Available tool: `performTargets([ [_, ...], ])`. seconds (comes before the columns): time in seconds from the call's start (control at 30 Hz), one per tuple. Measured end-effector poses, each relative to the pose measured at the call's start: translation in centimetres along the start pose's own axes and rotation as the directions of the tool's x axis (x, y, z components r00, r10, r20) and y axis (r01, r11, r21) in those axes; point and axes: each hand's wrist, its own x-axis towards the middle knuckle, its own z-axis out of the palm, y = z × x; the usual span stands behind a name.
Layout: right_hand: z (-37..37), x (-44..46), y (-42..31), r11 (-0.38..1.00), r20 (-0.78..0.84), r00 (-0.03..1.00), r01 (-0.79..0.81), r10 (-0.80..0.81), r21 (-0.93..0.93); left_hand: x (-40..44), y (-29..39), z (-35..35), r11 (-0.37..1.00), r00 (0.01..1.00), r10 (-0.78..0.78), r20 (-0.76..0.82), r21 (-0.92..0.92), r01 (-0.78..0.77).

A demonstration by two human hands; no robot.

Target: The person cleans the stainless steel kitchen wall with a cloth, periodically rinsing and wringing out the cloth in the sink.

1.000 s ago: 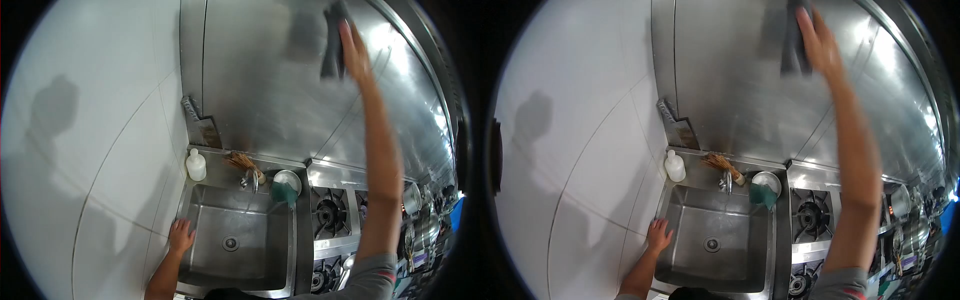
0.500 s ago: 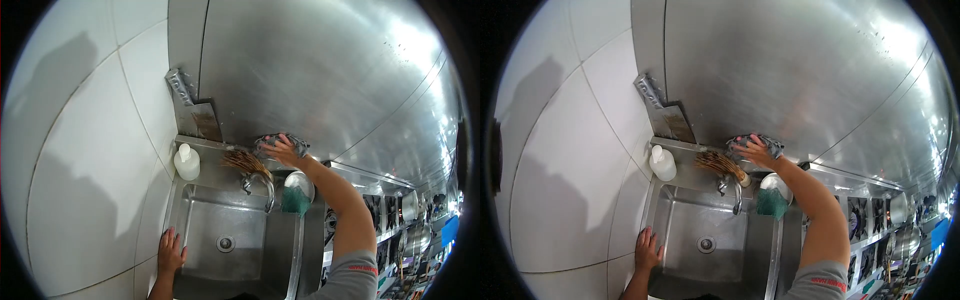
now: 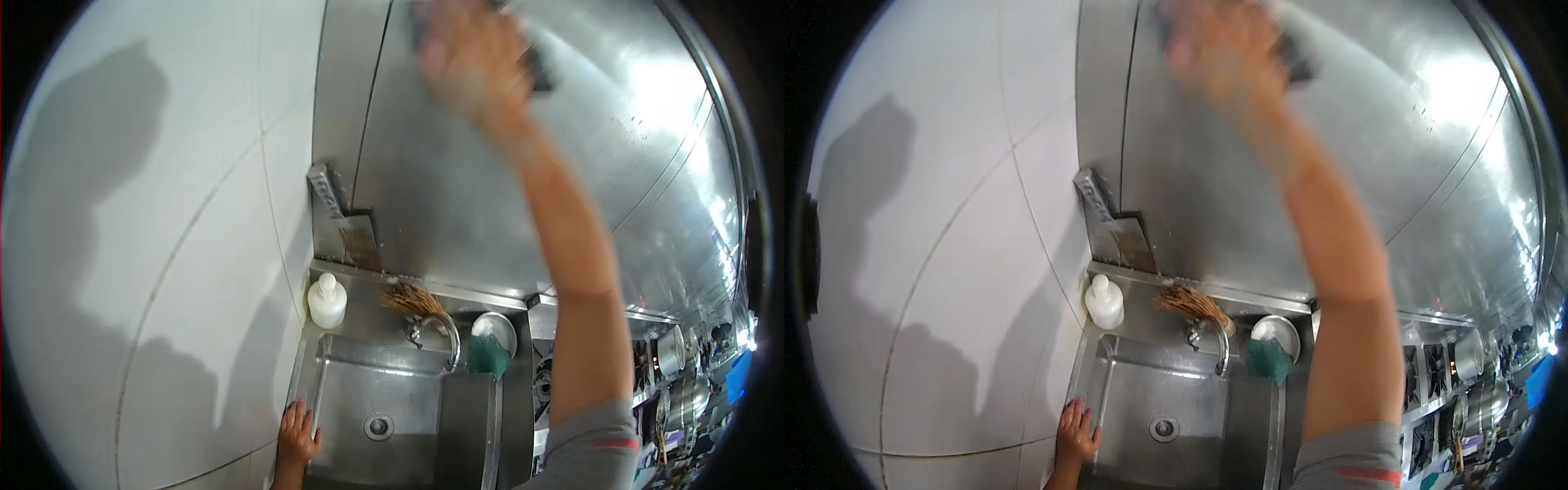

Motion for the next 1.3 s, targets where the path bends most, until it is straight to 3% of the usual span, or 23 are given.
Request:
performTargets([
  [0.07, 2.9, -10.5, -4.5, 0.902, 0.143, 0.937, 0.253, -0.318, 0.351, 0.1, 0.0, 0.3, 1.000, 1.000, -0.012, -0.015, 0.001, 0.012],
  [0.1, 2.1, -13.9, -7.1, 0.893, 0.558, 0.711, 0.234, -0.427, 0.385, -0.3, -0.1, 0.1, 1.000, 1.000, -0.015, 0.006, 0.001, 0.015],
  [0.17, 2.7, -20.3, -7.6, 0.741, 0.573, 0.472, 0.459, -0.670, 0.489, -0.4, -0.2, 0.1, 0.999, 1.000, -0.023, 0.012, 0.024, 0.023],
  [0.27, 4.1, -13.1, -2.9, 0.571, 0.418, 0.408, 0.403, -0.812, 0.715, -0.7, 0.3, -0.3, 0.996, 0.993, -0.083, 0.081, 0.022, 0.082],
  [0.33, 3.3, -1.0, 1.1, 0.624, 0.249, 0.610, 0.538, -0.752, 0.566, -0.3, 0.0, 0.0, 0.997, 0.996, -0.072, 0.051, 0.042, 0.070],
  [0.37, 3.6, 5.5, 3.2, 0.682, 0.314, 0.605, 0.641, -0.732, 0.354, -0.4, 0.2, 0.1, 0.996, 0.995, -0.083, 0.046, 0.041, 0.081],
  [0.4, -2.0, 12.2, 1.0, 0.912, 0.527, 0.758, 0.399, -0.385, 0.092, -0.4, 0.1, 0.1, 0.996, 0.995, -0.082, 0.052, 0.023, 0.081],
  [0.43, -6.1, 16.5, -1.5, 0.968, 0.607, 0.794, 0.118, 0.041, -0.220, -0.5, -0.2, 0.1, 0.996, 0.995, -0.085, 0.057, 0.009, 0.085],
  [0.47, -4.3, 17.2, -0.4, 0.972, 0.598, 0.801, 0.114, 0.033, -0.206, -0.5, -0.3, 0.1, 0.995, 0.994, -0.100, 0.050, 0.019, 0.099],
  [0.5, -1.4, 18.0, 1.6, 0.941, 0.281, 0.957, 0.027, 0.073, -0.339, -0.5, -0.3, 0.1, 0.997, 0.997, -0.072, 0.035, -0.002, 0.072],
  [0.57, 3.4, 16.9, 2.2, 0.931, -0.230, 0.968, -0.174, 0.102, -0.321, -0.1, -0.6, 0.0, 0.999, 0.999, -0.033, 0.016, -0.010, 0.033],
  [0.63, 0.8, 14.4, -4.9, 0.952, 0.323, 0.895, -0.282, 0.307, -0.122, -0.2, -0.3, -0.1, 0.999, 1.000, -0.024, -0.001, -0.024, 0.024],
  [0.67, 7.9, 9.2, -4.6, 0.999, 0.107, 0.994, -0.006, 0.001, 0.048, -0.2, -0.3, -0.1, 1.000, 1.000, 0.007, 0.005, -0.026, -0.007],
  [0.7, 10.4, 4.1, -6.2, 0.976, -0.262, 0.957, 0.166, -0.125, 0.141, -0.4, -0.2, -0.2, 1.000, 1.000, 0.001, -0.025, -0.023, -0.001],
  [0.73, 8.4, 1.0, -8.2, 0.985, 0.009, 0.992, 0.121, -0.123, 0.122, -0.3, 0.1, -0.1, 1.000, 0.999, -0.001, -0.055, -0.026, 0.000],
  [0.77, 7.8, -2.3, -8.0, 0.931, -0.014, 0.962, 0.266, -0.272, 0.249, -0.6, 0.2, -0.2, 0.999, 0.999, 0.031, -0.042, -0.029, -0.032],
  [0.8, 6.2, -2.5, -6.9, 0.885, 0.165, 0.913, 0.297, -0.373, 0.359, -0.6, 0.3, -0.2, 0.999, 0.999, 0.032, -0.036, -0.018, -0.032],
  [0.9, 3.2, -0.3, 0.8, 0.843, -0.019, 0.887, 0.445, -0.461, 0.303, -0.1, 0.8, 0.1, 0.996, 0.996, 0.084, -0.031, 0.007, -0.083],
  [0.97, -2.0, 1.2, 8.3, 0.963, 0.061, 0.965, 0.249, -0.256, 0.100, -0.4, 0.6, 0.4, 0.997, 0.995, 0.075, -0.064, 0.018, -0.074],
  [1.03, -9.4, 0.2, 14.6, 0.989, 0.373, 0.920, -0.075, 0.119, -0.130, -0.3, -0.2, 1.1, 0.995, 0.994, 0.101, -0.045, 0.017, -0.100],
  [1.07, -9.6, -3.8, 22.2, 0.984, -0.029, 0.998, 0.051, -0.057, -0.168, -0.3, -0.2, 1.1, 0.996, 0.996, 0.084, -0.015, 0.023, -0.083],
  [1.2, -17.8, -16.6, 41.1, 0.694, -0.153, 0.838, -0.524, 0.524, -0.494, 0.0, 0.8, 0.8, 0.997, 0.997, 0.060, 0.051, 0.036, -0.061],
  [1.3, -16.3, -17.8, 38.4, 0.385, -0.315, 0.556, -0.797, 0.769, -0.466, -0.2, 1.2, 0.4, 0.996, 0.995, 0.032, 0.095, 0.082, -0.040],
])
